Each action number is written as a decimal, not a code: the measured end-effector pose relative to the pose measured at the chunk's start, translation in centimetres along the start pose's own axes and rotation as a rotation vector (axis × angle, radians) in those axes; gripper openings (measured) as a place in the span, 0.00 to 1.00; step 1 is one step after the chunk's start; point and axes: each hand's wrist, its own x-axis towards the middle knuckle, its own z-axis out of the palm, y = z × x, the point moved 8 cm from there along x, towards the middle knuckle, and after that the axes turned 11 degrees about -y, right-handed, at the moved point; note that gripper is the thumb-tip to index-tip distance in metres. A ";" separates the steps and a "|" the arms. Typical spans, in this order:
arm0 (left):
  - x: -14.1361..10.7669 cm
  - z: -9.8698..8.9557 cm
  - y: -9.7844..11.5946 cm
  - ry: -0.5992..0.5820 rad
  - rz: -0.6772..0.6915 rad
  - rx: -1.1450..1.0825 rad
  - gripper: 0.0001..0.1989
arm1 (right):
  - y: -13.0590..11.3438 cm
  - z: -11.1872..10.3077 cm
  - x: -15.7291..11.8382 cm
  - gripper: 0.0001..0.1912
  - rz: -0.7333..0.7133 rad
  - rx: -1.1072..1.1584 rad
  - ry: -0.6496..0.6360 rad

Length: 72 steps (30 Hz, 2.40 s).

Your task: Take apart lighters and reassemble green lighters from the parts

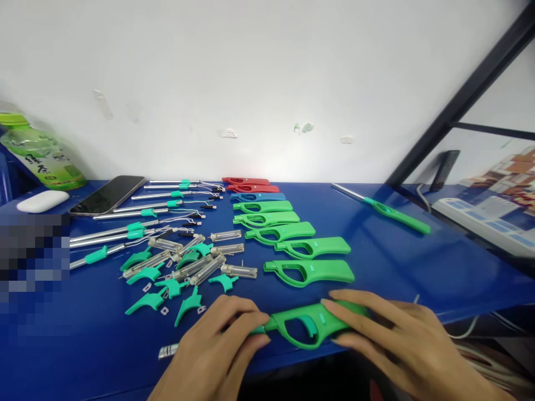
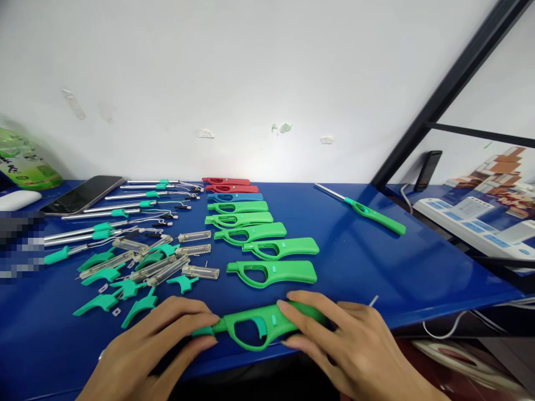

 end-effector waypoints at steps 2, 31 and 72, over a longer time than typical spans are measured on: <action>0.0 0.1 -0.1 0.002 0.005 0.010 0.12 | -0.6 -0.1 0.8 0.23 0.018 -0.008 -0.004; 0.1 0.3 0.1 -0.042 0.039 0.107 0.16 | 5.4 -4.3 0.2 0.18 0.387 0.172 0.155; -1.0 -2.8 -2.6 0.040 -0.068 0.769 0.13 | 3.0 1.0 -0.2 0.20 0.239 0.256 -0.070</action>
